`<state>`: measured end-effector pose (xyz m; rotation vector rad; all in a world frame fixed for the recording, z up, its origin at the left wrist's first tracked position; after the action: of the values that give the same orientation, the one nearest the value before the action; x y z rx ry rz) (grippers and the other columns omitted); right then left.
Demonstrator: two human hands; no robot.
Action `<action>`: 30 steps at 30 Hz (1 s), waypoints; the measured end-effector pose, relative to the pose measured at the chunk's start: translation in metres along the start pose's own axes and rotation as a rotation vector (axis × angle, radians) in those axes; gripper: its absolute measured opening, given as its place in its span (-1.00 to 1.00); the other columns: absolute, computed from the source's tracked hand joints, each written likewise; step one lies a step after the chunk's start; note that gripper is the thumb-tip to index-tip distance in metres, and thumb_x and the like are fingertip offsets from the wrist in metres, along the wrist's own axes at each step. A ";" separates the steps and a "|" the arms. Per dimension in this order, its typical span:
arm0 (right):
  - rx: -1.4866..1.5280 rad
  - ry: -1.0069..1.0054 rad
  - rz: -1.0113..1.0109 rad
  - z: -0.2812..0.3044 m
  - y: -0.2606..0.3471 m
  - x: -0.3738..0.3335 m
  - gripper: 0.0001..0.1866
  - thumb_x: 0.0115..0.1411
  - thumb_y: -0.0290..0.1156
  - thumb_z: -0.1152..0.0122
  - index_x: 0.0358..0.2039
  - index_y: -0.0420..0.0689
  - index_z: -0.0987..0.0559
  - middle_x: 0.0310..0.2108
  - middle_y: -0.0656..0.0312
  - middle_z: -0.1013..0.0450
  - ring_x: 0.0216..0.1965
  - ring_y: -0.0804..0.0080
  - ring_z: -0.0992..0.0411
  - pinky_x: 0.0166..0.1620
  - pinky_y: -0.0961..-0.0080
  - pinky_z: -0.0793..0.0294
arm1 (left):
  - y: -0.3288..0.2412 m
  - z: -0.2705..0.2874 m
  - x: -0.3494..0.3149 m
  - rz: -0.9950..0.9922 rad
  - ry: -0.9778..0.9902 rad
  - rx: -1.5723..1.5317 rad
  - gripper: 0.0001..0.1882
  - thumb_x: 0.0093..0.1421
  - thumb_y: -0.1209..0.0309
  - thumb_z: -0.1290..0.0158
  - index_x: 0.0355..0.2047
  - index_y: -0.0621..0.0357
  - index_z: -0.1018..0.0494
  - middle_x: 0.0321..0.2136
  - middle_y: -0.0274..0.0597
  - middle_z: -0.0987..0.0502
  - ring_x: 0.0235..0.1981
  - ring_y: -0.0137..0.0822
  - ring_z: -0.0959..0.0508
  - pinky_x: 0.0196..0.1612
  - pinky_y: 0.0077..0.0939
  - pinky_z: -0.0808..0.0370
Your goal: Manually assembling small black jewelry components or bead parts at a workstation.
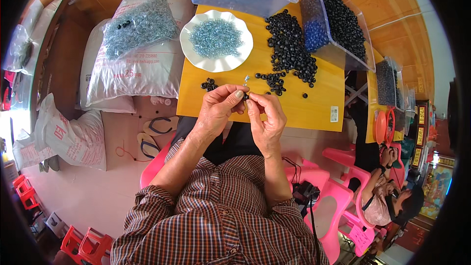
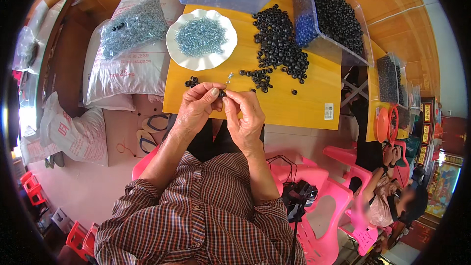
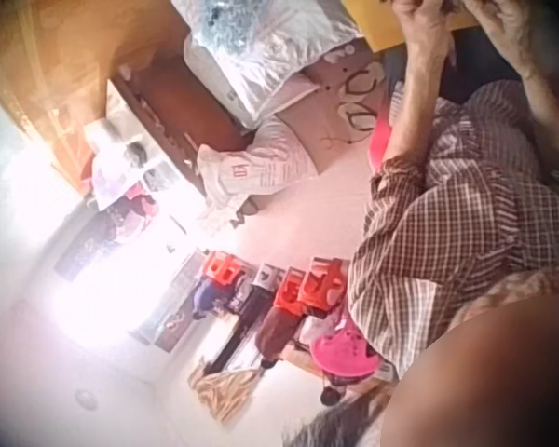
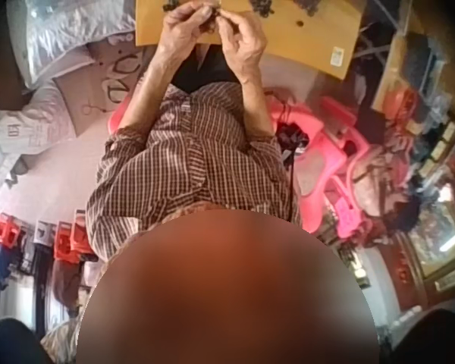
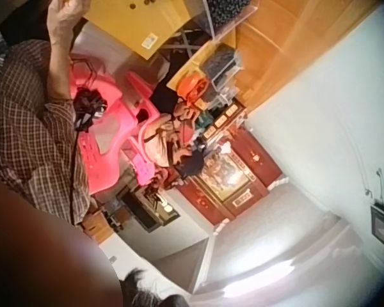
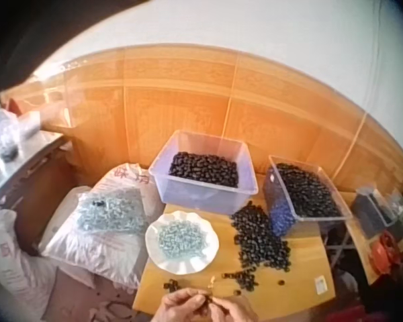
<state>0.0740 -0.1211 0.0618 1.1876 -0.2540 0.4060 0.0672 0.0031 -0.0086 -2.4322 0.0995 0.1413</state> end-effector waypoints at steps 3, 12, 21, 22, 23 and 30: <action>-0.056 -0.008 0.045 0.000 0.001 0.000 -0.82 0.12 -0.64 -0.23 -0.22 -0.24 -0.56 -0.37 0.21 -0.45 -0.45 0.57 -0.41 -0.39 0.68 -0.43 | -0.002 0.000 0.000 -0.013 -0.007 0.041 -0.80 0.29 0.46 0.00 -0.13 0.27 -0.51 -0.40 -0.30 -0.54 -0.45 -0.50 -0.49 -0.33 -0.59 -0.45; -0.108 -0.022 0.099 0.002 0.005 0.000 -0.83 0.14 -0.67 -0.16 -0.23 -0.25 -0.55 -0.38 0.20 -0.41 -0.47 0.55 -0.39 -0.46 0.66 -0.39 | 0.000 -0.004 -0.002 0.006 -0.037 0.050 -0.80 0.29 0.45 0.00 -0.15 0.29 -0.52 -0.45 -0.33 -0.53 -0.47 -0.54 -0.46 -0.34 -0.62 -0.47; -0.057 0.018 -0.032 -0.003 -0.014 -0.005 -0.91 0.20 -0.64 -0.11 -0.26 -0.28 -0.51 -0.38 0.23 -0.39 -0.52 0.58 -0.42 -0.47 0.68 -0.46 | 0.002 -0.001 -0.001 0.006 -0.031 0.046 -0.80 0.30 0.46 0.01 -0.14 0.28 -0.51 -0.38 -0.29 -0.54 -0.47 -0.49 -0.47 -0.35 -0.58 -0.45; -0.049 0.019 -0.037 -0.003 -0.015 -0.005 -0.91 0.20 -0.64 -0.11 -0.26 -0.28 -0.51 -0.39 0.23 -0.39 -0.52 0.58 -0.42 -0.47 0.68 -0.45 | 0.002 -0.001 -0.001 0.007 -0.032 0.045 -0.80 0.30 0.46 0.01 -0.14 0.28 -0.51 -0.38 -0.29 -0.54 -0.47 -0.49 -0.47 -0.35 -0.58 -0.45; -0.042 0.020 -0.042 -0.004 -0.016 -0.005 -0.91 0.20 -0.63 -0.12 -0.26 -0.28 -0.51 -0.39 0.23 -0.39 -0.52 0.58 -0.42 -0.48 0.68 -0.44 | 0.002 -0.001 -0.001 0.009 -0.051 0.046 -0.80 0.30 0.44 0.00 -0.16 0.29 -0.52 -0.43 -0.32 -0.53 -0.47 -0.52 -0.47 -0.35 -0.60 -0.46; -0.075 0.037 -0.023 -0.007 -0.019 -0.006 -0.89 0.18 -0.64 -0.13 -0.26 -0.27 -0.51 -0.42 0.22 -0.39 -0.51 0.55 -0.42 -0.45 0.64 -0.42 | 0.009 0.007 0.001 0.048 -0.124 0.053 -0.80 0.29 0.42 -0.03 -0.18 0.28 -0.53 -0.49 -0.36 -0.52 -0.50 -0.58 -0.45 -0.36 -0.66 -0.44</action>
<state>0.0770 -0.1219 0.0407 1.1077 -0.2217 0.3946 0.0668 0.0010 -0.0198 -2.3623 0.1050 0.3074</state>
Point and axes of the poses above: each hand's wrist, its own x-axis towards the middle knuckle, its own z-axis out of the back of the hand, y = z × x, the point moved 6 cm from there along x, towards the middle knuckle
